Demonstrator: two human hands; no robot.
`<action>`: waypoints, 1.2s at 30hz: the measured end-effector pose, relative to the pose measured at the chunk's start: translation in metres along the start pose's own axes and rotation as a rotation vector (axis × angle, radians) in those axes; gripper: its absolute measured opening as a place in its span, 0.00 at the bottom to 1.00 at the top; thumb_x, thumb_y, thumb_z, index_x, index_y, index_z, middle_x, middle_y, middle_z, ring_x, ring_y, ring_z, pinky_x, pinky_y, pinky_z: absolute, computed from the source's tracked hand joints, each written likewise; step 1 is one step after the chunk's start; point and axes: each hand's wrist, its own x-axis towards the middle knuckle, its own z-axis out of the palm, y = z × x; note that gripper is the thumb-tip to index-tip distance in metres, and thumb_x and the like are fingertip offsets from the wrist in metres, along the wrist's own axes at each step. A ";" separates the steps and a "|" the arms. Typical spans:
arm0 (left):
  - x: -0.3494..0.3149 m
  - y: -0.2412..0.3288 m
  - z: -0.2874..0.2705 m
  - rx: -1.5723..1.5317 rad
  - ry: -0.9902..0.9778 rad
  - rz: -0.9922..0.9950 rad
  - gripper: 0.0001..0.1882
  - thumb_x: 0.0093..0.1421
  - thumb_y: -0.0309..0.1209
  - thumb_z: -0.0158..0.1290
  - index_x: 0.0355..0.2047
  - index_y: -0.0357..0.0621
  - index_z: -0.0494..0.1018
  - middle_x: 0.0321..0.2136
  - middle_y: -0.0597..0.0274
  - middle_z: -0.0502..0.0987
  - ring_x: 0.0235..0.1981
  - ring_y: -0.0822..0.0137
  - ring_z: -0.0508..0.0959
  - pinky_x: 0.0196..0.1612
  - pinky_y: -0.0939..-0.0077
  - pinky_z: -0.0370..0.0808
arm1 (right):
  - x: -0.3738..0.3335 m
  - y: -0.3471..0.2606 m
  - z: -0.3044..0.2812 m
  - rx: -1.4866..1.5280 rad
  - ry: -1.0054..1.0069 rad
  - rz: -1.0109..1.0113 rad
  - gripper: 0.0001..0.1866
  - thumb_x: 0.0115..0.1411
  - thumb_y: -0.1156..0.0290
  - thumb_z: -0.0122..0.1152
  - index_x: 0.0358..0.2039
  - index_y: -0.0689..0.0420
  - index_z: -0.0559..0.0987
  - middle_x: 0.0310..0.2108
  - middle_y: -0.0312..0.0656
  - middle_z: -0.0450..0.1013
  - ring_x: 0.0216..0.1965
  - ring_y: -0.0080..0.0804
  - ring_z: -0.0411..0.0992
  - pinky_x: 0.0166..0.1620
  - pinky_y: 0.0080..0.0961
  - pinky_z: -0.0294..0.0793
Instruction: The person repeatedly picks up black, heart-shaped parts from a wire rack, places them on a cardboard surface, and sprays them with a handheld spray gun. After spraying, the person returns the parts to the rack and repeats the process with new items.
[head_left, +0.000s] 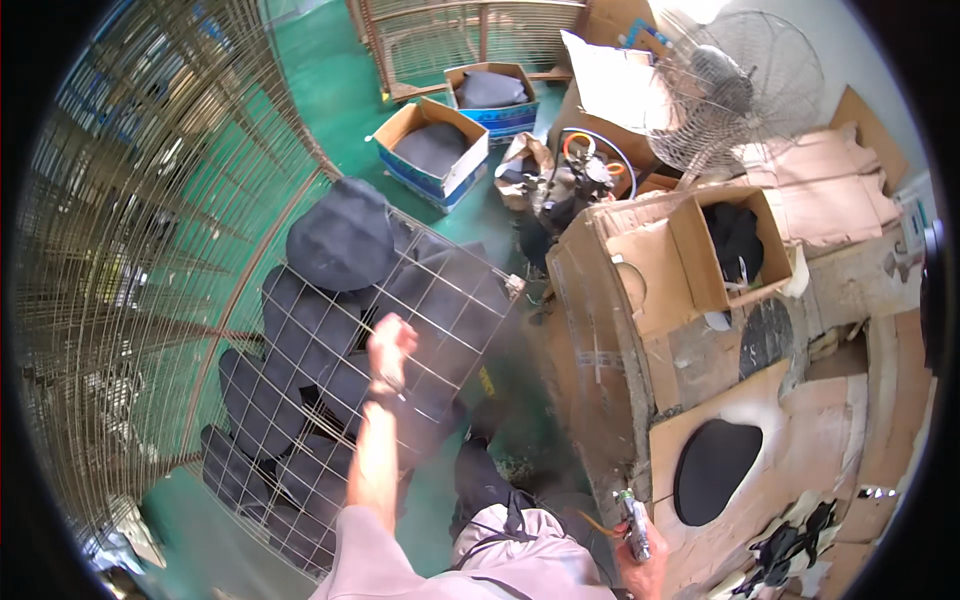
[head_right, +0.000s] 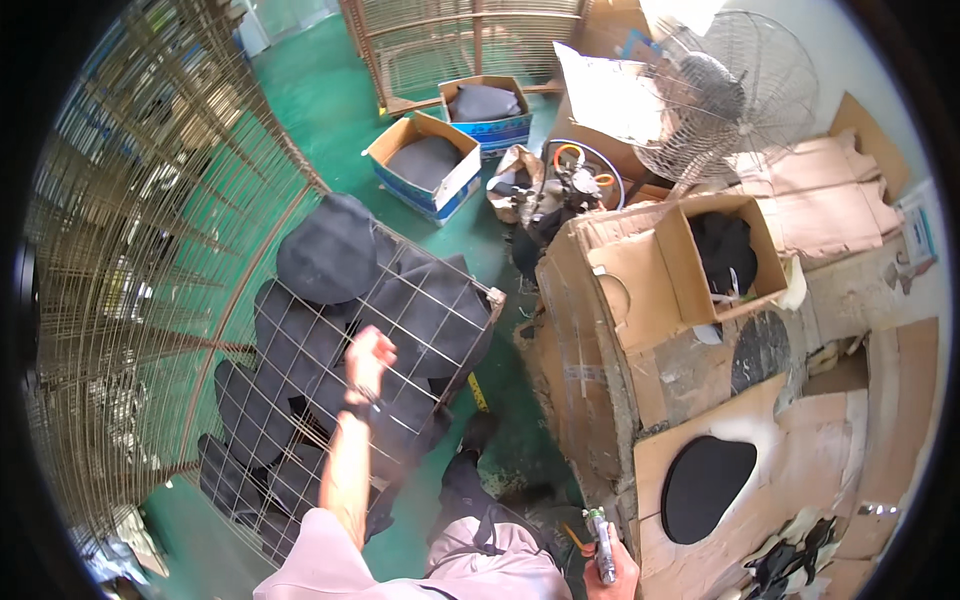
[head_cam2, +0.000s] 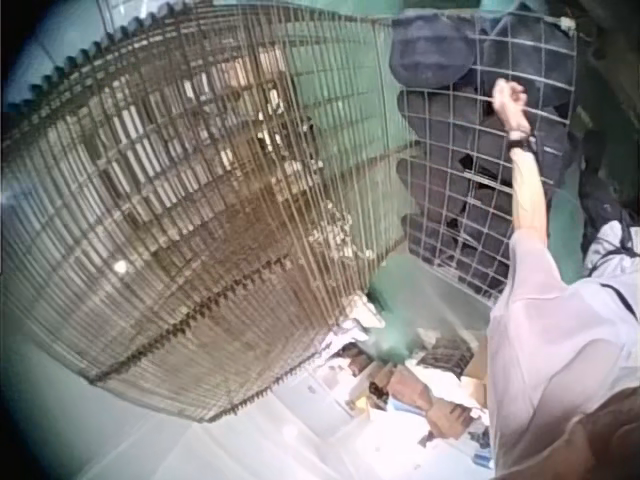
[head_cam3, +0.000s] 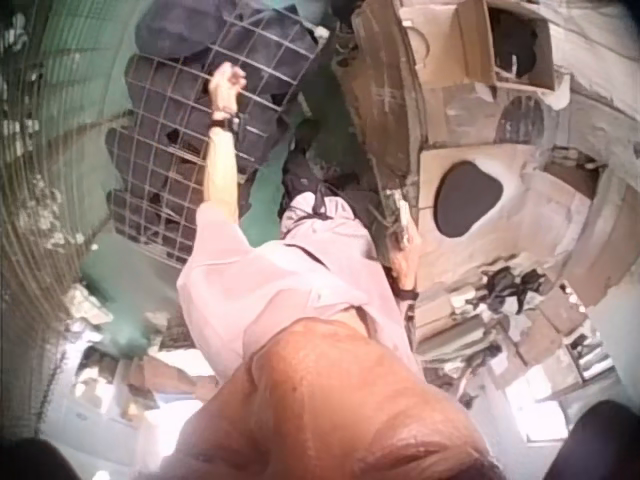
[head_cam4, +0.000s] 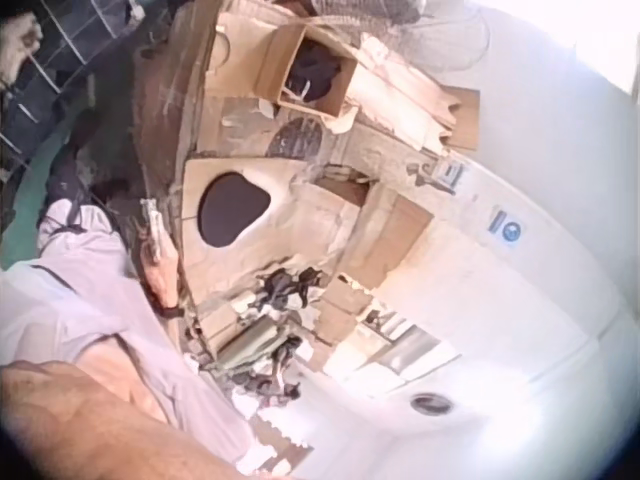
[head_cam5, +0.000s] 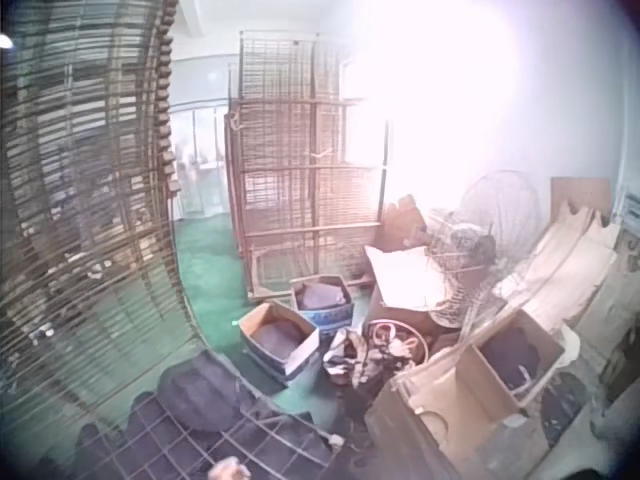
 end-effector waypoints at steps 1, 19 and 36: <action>-0.030 -0.022 0.017 0.055 -0.047 -0.075 0.12 0.66 0.34 0.52 0.46 0.42 0.73 0.28 0.61 0.79 0.29 0.67 0.80 0.31 0.71 0.80 | -0.006 0.015 -0.007 -0.022 -0.005 0.047 0.29 0.56 0.82 0.54 0.61 0.62 0.71 0.42 0.45 0.75 0.40 0.31 0.71 0.45 0.27 0.71; -0.179 -0.229 -0.029 1.408 -0.445 -0.881 0.14 0.67 0.30 0.43 0.49 0.47 0.75 0.30 0.62 0.80 0.29 0.62 0.81 0.33 0.56 0.80 | -0.242 0.179 -0.089 0.274 1.042 0.158 0.27 0.56 0.80 0.63 0.58 0.66 0.73 0.36 0.51 0.79 0.32 0.38 0.78 0.38 0.28 0.76; -0.221 -0.254 0.075 1.380 -0.655 -0.606 0.21 0.63 0.33 0.54 0.55 0.42 0.72 0.35 0.59 0.81 0.31 0.65 0.82 0.33 0.68 0.80 | -0.245 0.205 -0.140 0.234 0.794 -0.072 0.33 0.51 0.79 0.69 0.59 0.63 0.73 0.36 0.51 0.77 0.32 0.41 0.75 0.38 0.28 0.74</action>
